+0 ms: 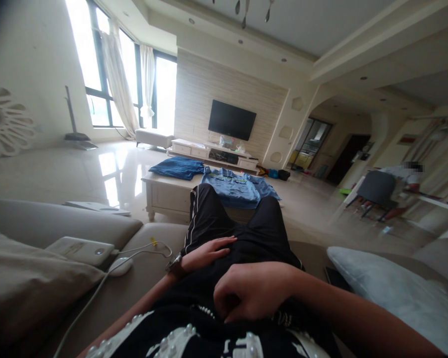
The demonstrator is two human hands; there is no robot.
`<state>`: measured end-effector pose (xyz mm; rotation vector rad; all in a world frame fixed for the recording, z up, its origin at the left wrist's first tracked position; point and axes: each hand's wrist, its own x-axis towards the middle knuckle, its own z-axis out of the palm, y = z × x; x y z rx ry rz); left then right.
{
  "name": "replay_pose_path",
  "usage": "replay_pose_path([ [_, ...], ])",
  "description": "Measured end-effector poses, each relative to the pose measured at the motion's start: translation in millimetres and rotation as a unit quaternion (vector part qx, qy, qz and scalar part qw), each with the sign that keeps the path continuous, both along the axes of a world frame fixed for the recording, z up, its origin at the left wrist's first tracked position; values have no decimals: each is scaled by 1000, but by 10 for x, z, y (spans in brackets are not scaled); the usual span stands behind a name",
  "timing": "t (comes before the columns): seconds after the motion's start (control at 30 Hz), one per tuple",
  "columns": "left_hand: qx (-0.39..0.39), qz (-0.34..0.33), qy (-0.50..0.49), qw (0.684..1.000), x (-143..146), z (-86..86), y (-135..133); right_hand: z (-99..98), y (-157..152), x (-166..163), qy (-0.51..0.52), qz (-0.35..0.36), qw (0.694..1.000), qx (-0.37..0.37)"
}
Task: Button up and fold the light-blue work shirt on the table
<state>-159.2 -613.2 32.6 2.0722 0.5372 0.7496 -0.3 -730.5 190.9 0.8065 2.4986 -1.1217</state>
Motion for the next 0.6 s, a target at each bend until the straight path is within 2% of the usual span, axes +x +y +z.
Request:
replay_pose_path([
  [0.07, -1, 1, -2, 1000, -5, 15, -14, -7, -10, -45, -19, -42, 995, 90],
  [0.13, -3, 2, -6, 1000, -13, 28, -28, -2, -38, -80, -25, -97, 974, 204],
  [0.2, -3, 3, -10, 1000, -21, 32, -34, 30, -101, -97, -15, -132, 955, 265],
  [0.37, -5, 2, 7, 1000, -24, 21, -15, 170, -365, -54, -19, -107, 978, 178],
  [0.47, -4, 3, 11, 1000, -21, 30, -15, 201, -457, -33, -38, -98, 979, 177],
  [0.6, -5, 5, 6, 1000, -18, 51, -36, 186, -447, -64, -21, -54, 984, 166],
])
